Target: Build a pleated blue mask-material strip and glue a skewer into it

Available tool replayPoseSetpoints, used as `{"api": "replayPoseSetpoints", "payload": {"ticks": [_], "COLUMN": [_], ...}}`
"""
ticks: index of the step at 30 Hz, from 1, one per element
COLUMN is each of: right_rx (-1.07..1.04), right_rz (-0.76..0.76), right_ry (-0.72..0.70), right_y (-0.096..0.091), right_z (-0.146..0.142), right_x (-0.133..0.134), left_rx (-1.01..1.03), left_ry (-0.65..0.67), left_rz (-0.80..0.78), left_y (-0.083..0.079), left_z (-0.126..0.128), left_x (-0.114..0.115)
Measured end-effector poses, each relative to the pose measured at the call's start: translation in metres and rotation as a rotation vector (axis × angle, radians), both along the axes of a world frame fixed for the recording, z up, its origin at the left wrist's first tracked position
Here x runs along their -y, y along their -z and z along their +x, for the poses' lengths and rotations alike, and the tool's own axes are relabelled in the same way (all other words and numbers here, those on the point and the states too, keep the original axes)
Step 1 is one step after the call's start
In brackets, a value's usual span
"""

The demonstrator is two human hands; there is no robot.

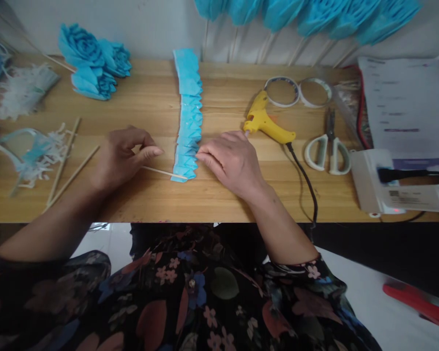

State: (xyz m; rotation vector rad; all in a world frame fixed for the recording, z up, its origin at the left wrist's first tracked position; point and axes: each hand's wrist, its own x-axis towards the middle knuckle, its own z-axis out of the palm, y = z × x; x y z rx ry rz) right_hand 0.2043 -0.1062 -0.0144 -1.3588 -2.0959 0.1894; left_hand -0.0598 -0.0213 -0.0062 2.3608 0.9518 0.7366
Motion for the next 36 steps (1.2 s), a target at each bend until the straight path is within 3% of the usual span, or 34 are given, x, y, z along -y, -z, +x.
{"api": "replayPoseSetpoints", "payload": {"ticks": [16,19,24,26,29,32,36], "right_rx": [0.006,-0.019,-0.133,-0.215,-0.483,-0.813,-1.027], "right_rz": [0.049,0.061,0.055,-0.005,-0.269,-0.576,-0.753], "right_ry": [-0.003,-0.028,-0.039,-0.036,-0.012,-0.006,0.021], "right_y": [0.005,0.006,0.000,-0.008,-0.019,-0.025,-0.025], "right_z": [0.001,0.001,-0.004,-0.011,-0.025,-0.036,-0.037], "right_x": [-0.002,-0.003,-0.008,-0.009,-0.006,-0.002,0.002], "left_rx": [0.167,0.233,0.467,0.453,0.328,0.206,0.075], "left_ry": [-0.110,-0.078,0.090,0.130,0.212,0.356,0.430], "left_rz": [-0.073,-0.189,-0.593,-0.620,-0.416,-0.041,0.406], "left_y": [-0.005,-0.001,0.003,0.000,-0.005,-0.006,-0.001], "left_z": [0.004,0.002,-0.002,-0.002,-0.002,0.000,0.003], "left_x": [0.001,-0.004,-0.005,-0.001,0.007,0.010,0.008]}}
